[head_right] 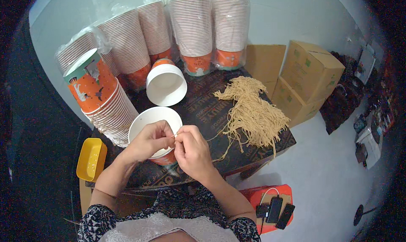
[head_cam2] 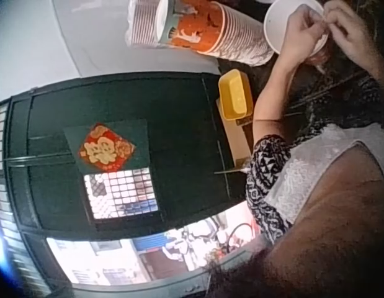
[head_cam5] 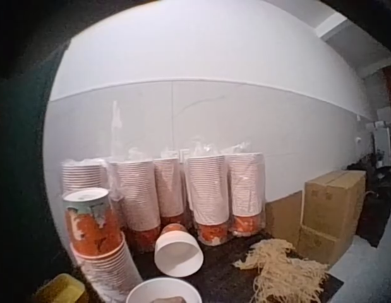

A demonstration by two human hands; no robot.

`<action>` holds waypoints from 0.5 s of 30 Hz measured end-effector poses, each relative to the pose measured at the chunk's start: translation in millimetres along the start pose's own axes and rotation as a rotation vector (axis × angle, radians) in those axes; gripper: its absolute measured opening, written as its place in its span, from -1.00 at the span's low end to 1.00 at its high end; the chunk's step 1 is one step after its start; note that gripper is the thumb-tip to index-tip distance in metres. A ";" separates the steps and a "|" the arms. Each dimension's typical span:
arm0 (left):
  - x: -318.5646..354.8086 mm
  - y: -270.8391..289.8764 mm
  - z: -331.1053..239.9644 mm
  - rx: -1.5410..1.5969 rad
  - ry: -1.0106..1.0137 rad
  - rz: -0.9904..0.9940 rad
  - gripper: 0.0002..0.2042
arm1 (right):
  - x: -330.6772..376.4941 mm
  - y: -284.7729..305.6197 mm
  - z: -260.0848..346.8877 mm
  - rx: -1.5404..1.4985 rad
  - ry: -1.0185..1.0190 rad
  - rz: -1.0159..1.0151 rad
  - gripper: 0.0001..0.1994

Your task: Tying decorative strings onto paper cups for packaging.

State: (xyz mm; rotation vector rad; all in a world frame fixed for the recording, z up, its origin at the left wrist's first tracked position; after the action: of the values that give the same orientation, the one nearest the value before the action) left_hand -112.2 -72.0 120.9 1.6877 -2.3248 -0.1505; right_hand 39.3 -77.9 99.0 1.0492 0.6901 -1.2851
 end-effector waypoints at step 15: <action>4.7 4.6 -2.7 0.026 0.102 0.006 -0.92 | 6.6 3.5 -0.4 -0.006 0.063 -0.046 -0.84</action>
State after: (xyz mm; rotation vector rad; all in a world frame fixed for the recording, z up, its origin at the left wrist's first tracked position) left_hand -117.0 -74.8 125.2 1.6592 -2.2667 -0.0322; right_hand 44.0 -80.5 93.8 1.0775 0.7694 -1.2934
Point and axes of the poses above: each hand's wrist, its own x-axis away from the middle knuckle, its own y-axis out of the back of the hand, z = x × y, the point moved 4 cm from there along -x, towards the middle knuckle, and after that the axes turned 11 degrees about y, right-handed, at the moved point
